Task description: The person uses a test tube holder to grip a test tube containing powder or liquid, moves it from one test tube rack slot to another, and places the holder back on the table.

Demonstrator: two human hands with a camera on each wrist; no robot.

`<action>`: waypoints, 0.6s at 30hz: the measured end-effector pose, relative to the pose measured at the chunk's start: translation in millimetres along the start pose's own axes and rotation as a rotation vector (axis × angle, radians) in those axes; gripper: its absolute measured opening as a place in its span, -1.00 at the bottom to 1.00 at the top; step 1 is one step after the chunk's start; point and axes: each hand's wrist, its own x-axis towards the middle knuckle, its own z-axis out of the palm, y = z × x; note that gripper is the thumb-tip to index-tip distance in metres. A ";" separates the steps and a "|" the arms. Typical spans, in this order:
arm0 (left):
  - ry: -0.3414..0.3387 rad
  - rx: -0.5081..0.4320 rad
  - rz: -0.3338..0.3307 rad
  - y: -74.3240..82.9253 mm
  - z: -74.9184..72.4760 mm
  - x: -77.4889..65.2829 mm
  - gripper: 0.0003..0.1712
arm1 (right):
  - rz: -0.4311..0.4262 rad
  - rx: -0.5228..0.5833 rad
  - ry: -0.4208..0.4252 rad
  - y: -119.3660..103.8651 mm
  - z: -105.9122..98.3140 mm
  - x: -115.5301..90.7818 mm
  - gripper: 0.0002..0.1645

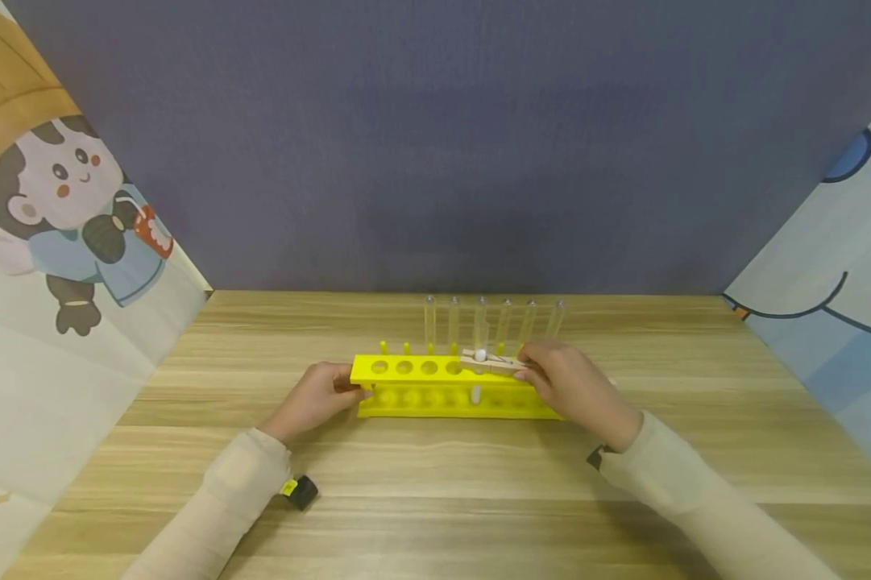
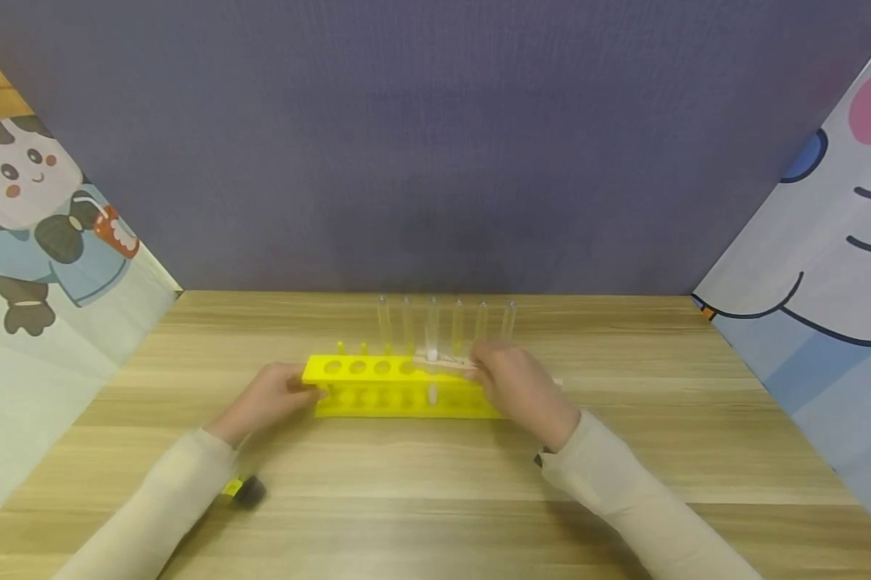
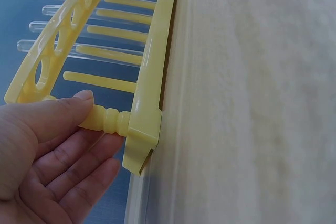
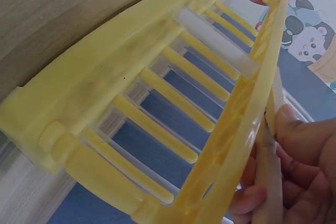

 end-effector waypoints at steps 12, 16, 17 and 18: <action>0.001 0.015 0.016 -3.3 0.0 0.9 -0.76 | 0.029 0.016 -0.028 0.5 -1.3 1.2 -0.87; -0.002 0.003 0.016 -4.4 0.3 0.8 -0.75 | 0.038 0.028 -0.035 1.5 -0.9 0.4 -0.86; -0.003 0.000 0.016 -4.6 0.4 0.7 -0.74 | 0.041 0.030 -0.036 1.6 -1.0 0.1 -0.86; -0.003 -0.003 0.015 -4.6 0.4 0.6 -0.74 | 0.043 0.032 -0.037 1.7 -1.1 0.0 -0.86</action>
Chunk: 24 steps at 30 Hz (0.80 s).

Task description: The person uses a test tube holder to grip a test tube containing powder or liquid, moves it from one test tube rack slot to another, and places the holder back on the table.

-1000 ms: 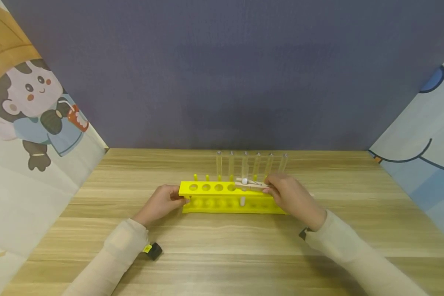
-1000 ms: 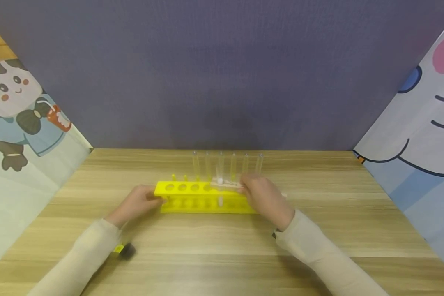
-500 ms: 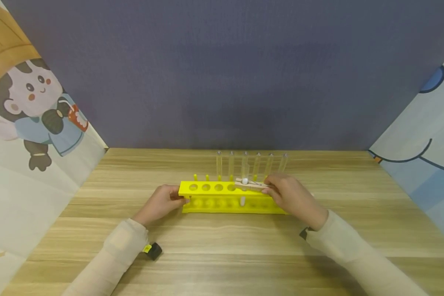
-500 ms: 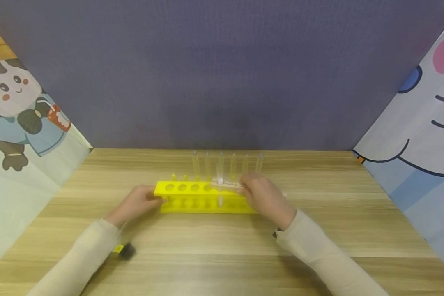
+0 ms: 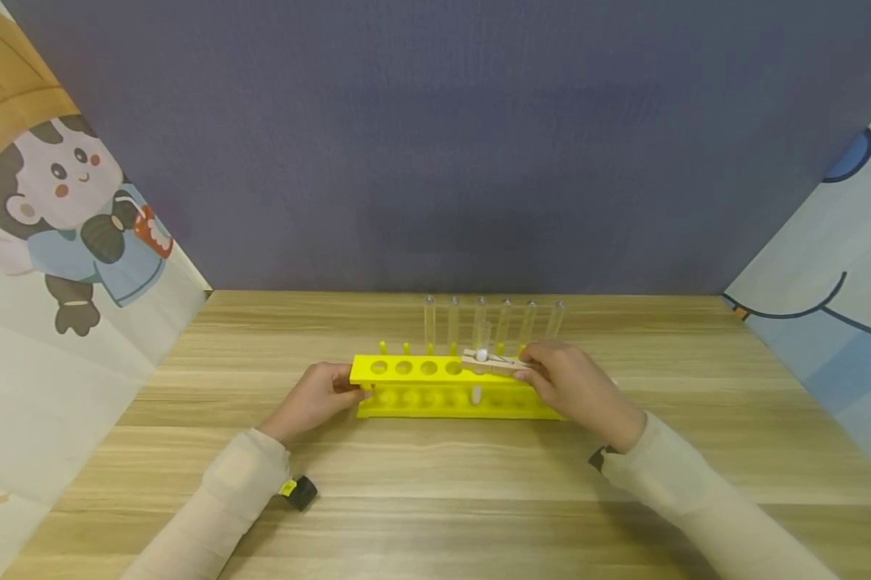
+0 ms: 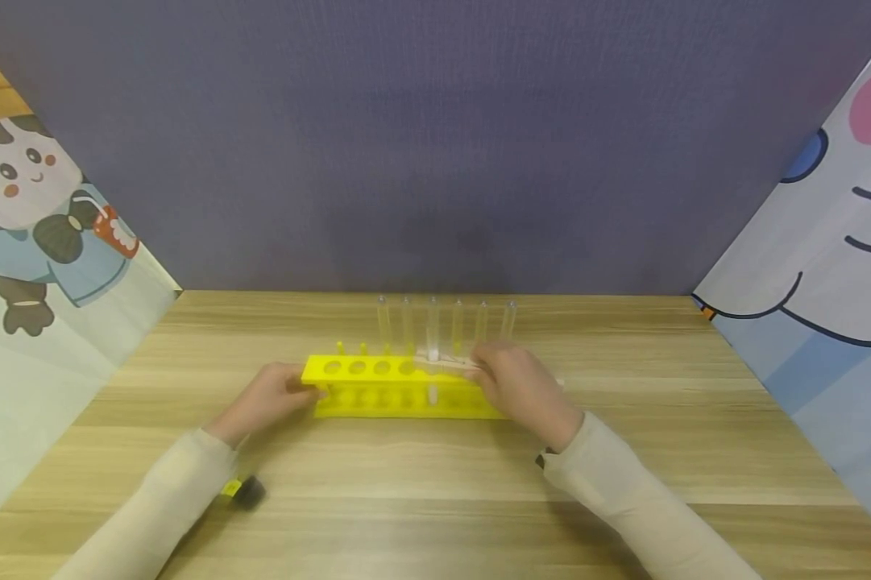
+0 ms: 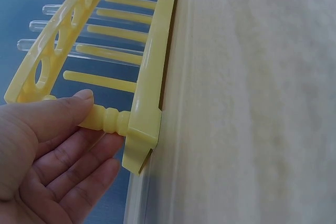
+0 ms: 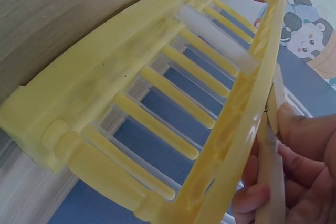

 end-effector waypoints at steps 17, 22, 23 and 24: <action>0.003 0.015 -0.001 0.8 1.1 0.0 -0.74 | 0.012 -0.016 0.015 -5.3 -13.5 0.8 -0.81; 0.004 0.015 0.002 -0.3 1.3 1.4 -0.75 | -0.029 -0.037 0.047 -6.3 -20.2 2.2 -0.82; 0.006 0.014 0.000 -0.5 1.3 1.5 -0.76 | -0.040 -0.039 0.056 -6.3 -21.3 2.5 -0.83; 0.007 0.013 0.000 -0.7 1.3 1.7 -0.77 | -0.047 -0.040 0.061 -6.3 -22.5 2.9 -0.83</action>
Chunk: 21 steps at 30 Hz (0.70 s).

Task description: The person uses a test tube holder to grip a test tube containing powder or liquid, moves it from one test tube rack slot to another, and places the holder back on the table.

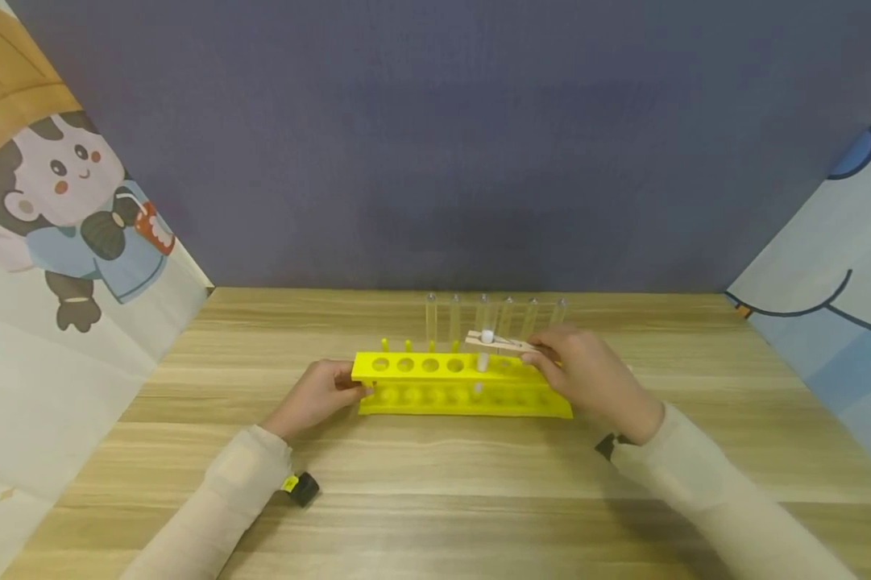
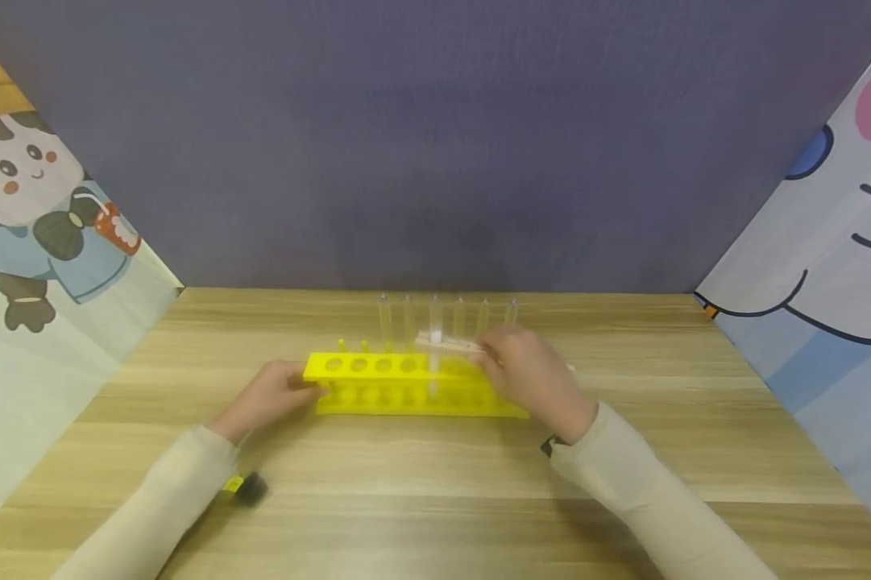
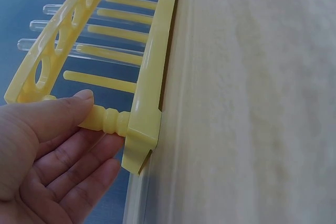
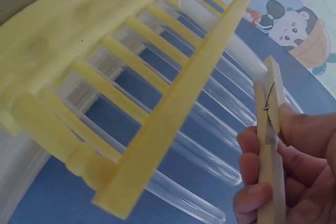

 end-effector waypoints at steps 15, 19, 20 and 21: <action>-0.003 -0.005 -0.008 0.1 0.1 1.1 -0.76 | -0.042 -0.034 0.053 -4.9 -21.7 7.8 -0.83; -0.005 -0.013 0.000 -1.3 0.8 1.1 -0.74 | -0.047 -0.049 0.049 -6.1 -25.0 10.0 -0.81; -0.006 -0.015 0.001 -1.6 1.0 1.0 -0.74 | -0.050 -0.053 0.050 -6.4 -25.8 10.6 -0.79; -0.006 -0.017 0.002 -1.8 1.1 0.9 -0.74 | -0.053 -0.055 0.053 -6.7 -26.6 11.1 -0.78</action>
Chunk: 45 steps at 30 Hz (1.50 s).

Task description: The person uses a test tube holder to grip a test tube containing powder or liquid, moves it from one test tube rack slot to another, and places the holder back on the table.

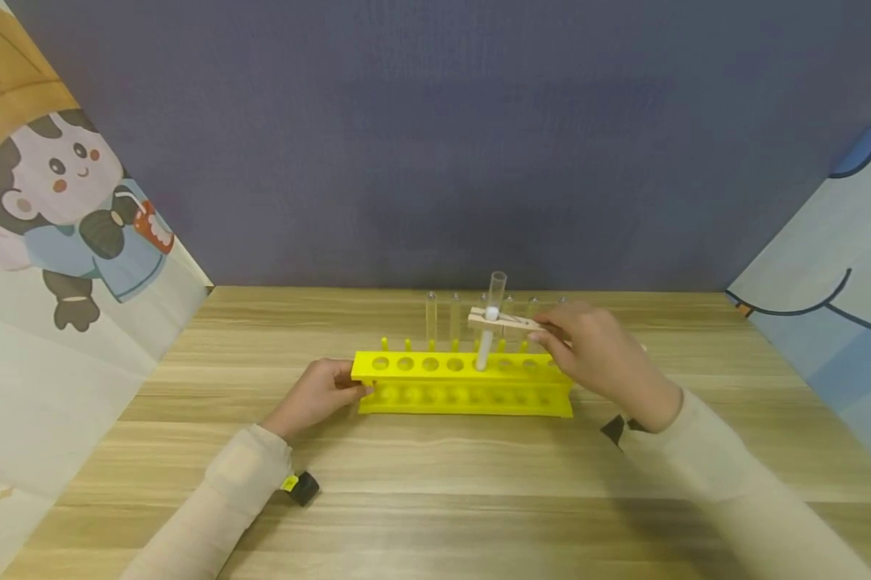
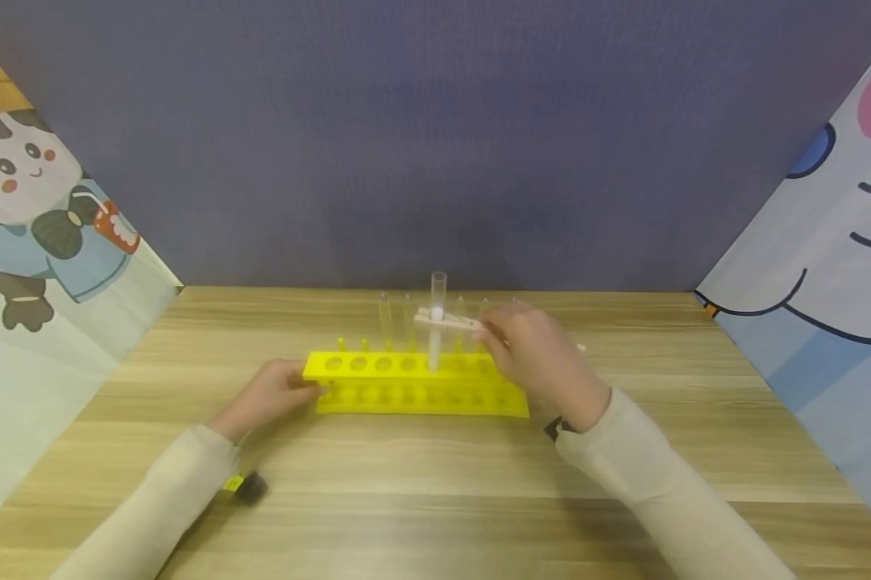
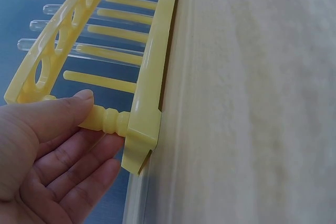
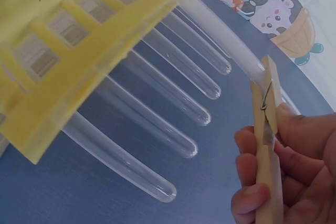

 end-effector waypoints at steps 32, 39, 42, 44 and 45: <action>-0.015 -0.003 -0.003 -4.1 -0.3 -5.8 -0.73 | -0.012 0.040 0.049 -18.0 6.3 11.5 -0.79; -0.016 0.007 -0.012 -6.3 -0.3 -5.7 -0.72 | 0.013 0.036 0.027 -18.8 10.4 11.1 -0.79; -0.014 0.005 -0.013 -6.6 -0.3 -5.5 -0.72 | 0.000 0.028 0.038 -18.2 12.9 11.0 -0.80; -0.013 0.002 -0.017 -5.8 -0.1 -5.4 -0.72 | -0.013 0.022 0.046 -17.6 14.5 10.9 -0.80; -0.013 0.002 -0.018 -5.0 0.0 -5.4 -0.72 | -0.019 0.018 0.049 -17.3 15.5 10.8 -0.80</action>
